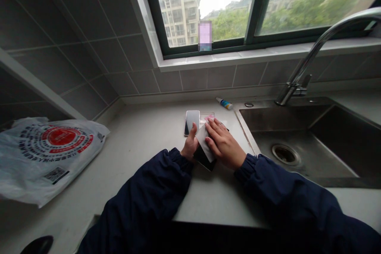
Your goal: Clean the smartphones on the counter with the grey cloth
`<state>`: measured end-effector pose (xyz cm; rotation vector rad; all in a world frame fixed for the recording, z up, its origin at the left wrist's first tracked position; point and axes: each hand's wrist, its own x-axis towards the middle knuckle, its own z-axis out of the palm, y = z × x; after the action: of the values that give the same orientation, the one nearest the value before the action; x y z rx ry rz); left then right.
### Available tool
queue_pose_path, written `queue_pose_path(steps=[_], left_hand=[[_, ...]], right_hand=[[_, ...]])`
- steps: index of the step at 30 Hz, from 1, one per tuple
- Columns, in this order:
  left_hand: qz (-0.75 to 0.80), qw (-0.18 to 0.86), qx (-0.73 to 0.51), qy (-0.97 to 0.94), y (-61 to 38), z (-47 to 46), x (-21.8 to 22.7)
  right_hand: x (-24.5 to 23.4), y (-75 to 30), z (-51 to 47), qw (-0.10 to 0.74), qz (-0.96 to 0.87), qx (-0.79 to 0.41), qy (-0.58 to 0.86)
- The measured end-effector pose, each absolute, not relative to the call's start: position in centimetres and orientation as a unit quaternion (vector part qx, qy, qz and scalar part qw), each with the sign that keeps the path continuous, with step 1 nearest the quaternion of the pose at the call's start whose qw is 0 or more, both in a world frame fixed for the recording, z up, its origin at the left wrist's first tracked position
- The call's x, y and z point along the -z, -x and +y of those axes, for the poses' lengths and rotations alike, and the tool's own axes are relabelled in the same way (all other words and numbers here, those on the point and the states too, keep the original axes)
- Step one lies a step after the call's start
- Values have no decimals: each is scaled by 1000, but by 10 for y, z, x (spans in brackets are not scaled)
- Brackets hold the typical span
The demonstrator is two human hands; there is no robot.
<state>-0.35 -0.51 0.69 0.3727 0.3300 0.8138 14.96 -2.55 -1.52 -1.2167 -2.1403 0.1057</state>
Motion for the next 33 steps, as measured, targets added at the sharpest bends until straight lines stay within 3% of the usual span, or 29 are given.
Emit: queue_pose_path(steps=[8, 20, 33], left_hand=[[168, 898, -357, -196, 15, -5, -9], [202, 885, -358, -217, 26, -1, -19], [204, 904, -283, -248, 19, -4, -11]], right_hand=[[12, -155, -21, 351, -758, -33, 549], [15, -158, -13, 447, -738, -40, 503], [17, -159, -14, 412, -777, -37, 474]])
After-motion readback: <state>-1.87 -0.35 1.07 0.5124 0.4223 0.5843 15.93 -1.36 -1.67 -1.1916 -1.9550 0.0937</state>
